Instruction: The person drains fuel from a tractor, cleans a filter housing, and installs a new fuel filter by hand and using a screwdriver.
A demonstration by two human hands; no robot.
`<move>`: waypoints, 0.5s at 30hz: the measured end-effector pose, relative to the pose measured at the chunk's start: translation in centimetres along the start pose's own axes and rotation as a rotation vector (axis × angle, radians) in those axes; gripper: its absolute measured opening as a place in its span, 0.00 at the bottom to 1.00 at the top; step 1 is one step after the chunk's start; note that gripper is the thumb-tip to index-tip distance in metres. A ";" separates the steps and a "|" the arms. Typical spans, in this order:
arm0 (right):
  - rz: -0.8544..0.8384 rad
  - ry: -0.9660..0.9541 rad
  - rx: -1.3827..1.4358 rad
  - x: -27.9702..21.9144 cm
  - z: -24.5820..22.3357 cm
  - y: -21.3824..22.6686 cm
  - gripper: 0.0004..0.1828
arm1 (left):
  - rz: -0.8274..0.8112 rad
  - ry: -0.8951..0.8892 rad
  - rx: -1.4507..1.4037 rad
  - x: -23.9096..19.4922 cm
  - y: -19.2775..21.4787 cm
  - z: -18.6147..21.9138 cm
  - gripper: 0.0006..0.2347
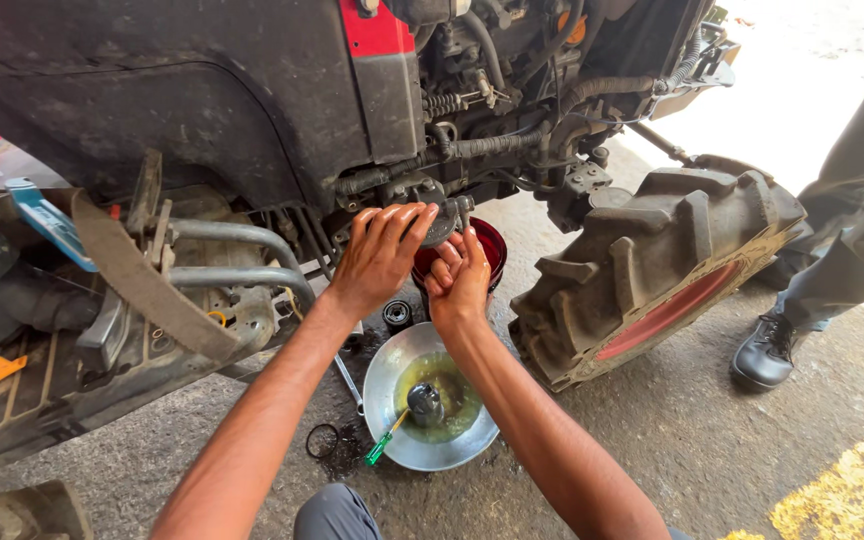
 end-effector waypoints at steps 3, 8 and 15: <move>0.052 -0.010 -0.085 -0.5 -0.7 0.1 0.22 | 0.055 -0.003 0.086 0.0 -1.8 0.0 0.22; 0.226 0.191 -0.396 0.7 -1.0 5.3 0.15 | 0.098 -0.036 0.071 -0.1 -3.0 -0.7 0.19; 0.053 -0.313 -1.568 4.0 1.9 18.5 0.18 | 0.101 -0.078 0.138 0.6 -2.5 -0.3 0.19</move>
Point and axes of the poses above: each hand's wrist, its own x-axis towards the middle knuckle, its own y-axis out of the back of the hand, z = x × y, the point moved 4 cm from there along x, towards the middle knuckle, and after that the axes turned 8 degrees about x, right-handed, at the moved point
